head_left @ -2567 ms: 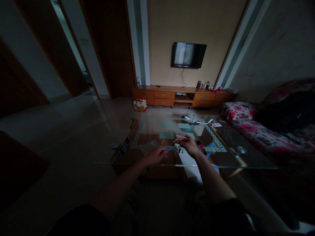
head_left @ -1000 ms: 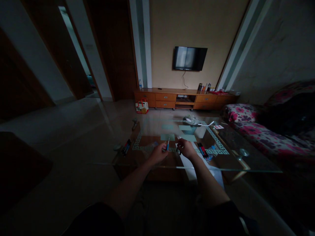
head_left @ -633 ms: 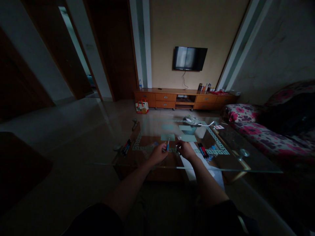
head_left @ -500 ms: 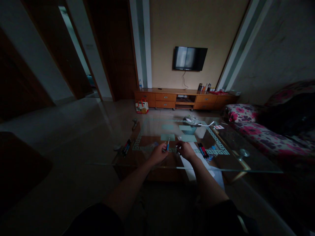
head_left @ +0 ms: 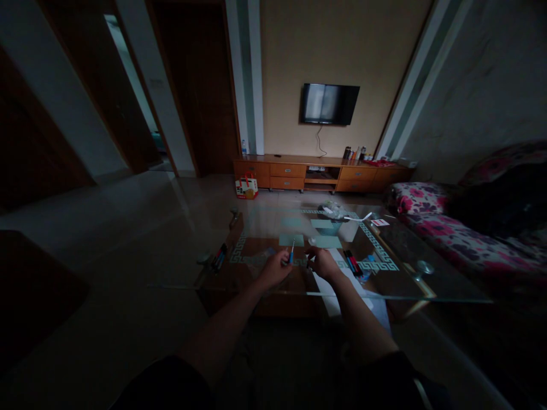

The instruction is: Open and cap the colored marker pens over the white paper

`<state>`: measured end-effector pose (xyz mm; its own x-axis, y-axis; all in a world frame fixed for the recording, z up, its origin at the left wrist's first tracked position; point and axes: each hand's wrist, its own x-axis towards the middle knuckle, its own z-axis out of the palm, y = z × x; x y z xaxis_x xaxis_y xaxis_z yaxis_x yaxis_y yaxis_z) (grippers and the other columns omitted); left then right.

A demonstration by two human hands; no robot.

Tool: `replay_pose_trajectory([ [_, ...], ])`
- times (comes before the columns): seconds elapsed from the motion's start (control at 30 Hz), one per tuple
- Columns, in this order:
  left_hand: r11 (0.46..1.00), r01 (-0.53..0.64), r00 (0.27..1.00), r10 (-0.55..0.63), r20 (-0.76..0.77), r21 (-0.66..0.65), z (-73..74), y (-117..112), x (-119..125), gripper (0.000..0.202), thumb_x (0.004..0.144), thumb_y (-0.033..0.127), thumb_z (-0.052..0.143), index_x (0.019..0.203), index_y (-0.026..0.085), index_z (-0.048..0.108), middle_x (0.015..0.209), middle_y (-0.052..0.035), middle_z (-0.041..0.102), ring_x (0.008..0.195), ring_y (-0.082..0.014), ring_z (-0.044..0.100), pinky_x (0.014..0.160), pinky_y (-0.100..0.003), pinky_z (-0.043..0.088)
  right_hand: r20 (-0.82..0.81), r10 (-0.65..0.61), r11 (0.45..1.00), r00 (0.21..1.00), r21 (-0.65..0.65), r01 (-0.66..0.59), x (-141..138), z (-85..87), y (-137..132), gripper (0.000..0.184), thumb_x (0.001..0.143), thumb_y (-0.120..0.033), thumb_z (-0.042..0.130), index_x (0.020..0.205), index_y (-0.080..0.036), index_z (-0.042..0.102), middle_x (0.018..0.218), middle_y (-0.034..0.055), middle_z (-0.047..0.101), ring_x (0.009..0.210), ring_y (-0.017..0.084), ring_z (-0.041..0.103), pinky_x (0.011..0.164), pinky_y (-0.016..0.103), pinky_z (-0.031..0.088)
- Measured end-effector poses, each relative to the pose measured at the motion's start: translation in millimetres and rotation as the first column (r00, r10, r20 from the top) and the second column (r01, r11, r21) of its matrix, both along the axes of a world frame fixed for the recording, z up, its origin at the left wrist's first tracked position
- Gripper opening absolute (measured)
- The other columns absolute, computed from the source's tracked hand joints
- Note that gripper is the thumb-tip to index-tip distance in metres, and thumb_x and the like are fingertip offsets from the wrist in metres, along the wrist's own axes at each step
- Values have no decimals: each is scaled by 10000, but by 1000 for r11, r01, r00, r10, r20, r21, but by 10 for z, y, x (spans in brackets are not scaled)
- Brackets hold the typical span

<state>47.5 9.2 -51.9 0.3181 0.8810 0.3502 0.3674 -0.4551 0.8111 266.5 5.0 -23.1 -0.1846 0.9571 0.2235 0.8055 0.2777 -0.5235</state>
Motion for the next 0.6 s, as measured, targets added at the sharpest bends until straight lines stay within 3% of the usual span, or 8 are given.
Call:
replay_pose_trajectory([
  [0.23, 1000, 4, 1000, -4, -5, 0, 34, -19, -2, 120, 797, 172, 620, 915, 158, 604, 862, -35, 651, 812, -150, 616, 750, -257, 470, -56, -28, 988, 998, 147, 36, -17, 90, -29, 228, 820, -242, 639, 1029, -160, 677, 1010, 98, 697, 842, 189, 652, 791, 291, 488],
  [0.37, 1000, -2, 1000, 2, 12, -28, 45, -36, 1, 288, 786, 175, 641, 1071, 165, 603, 872, -28, 647, 761, -137, 620, 710, -245, 473, -148, -42, 960, 988, 269, 81, -57, 187, -43, 200, 866, -261, 571, 1012, -167, 671, 1002, 86, 684, 793, 171, 626, 774, 293, 484],
  [0.47, 998, 19, 999, -17, 35, -63, 44, -57, 0, 452, 791, 189, 642, 1234, 187, 551, 851, -12, 636, 694, -122, 610, 681, -240, 474, -246, -20, 957, 969, 275, 90, -136, 273, -82, 196, 879, -274, 545, 1001, -184, 670, 979, 63, 689, 744, 160, 613, 726, 286, 483],
  [0.6, 998, 32, 999, -30, 42, -57, 48, -84, 3, 520, 794, 196, 637, 1302, 217, 528, 849, -6, 632, 689, -117, 606, 700, -244, 482, -337, 59, 964, 940, 265, 34, -249, 340, -125, 234, 892, -264, 509, 1043, -190, 671, 972, 56, 689, 730, 154, 608, 699, 280, 487],
])
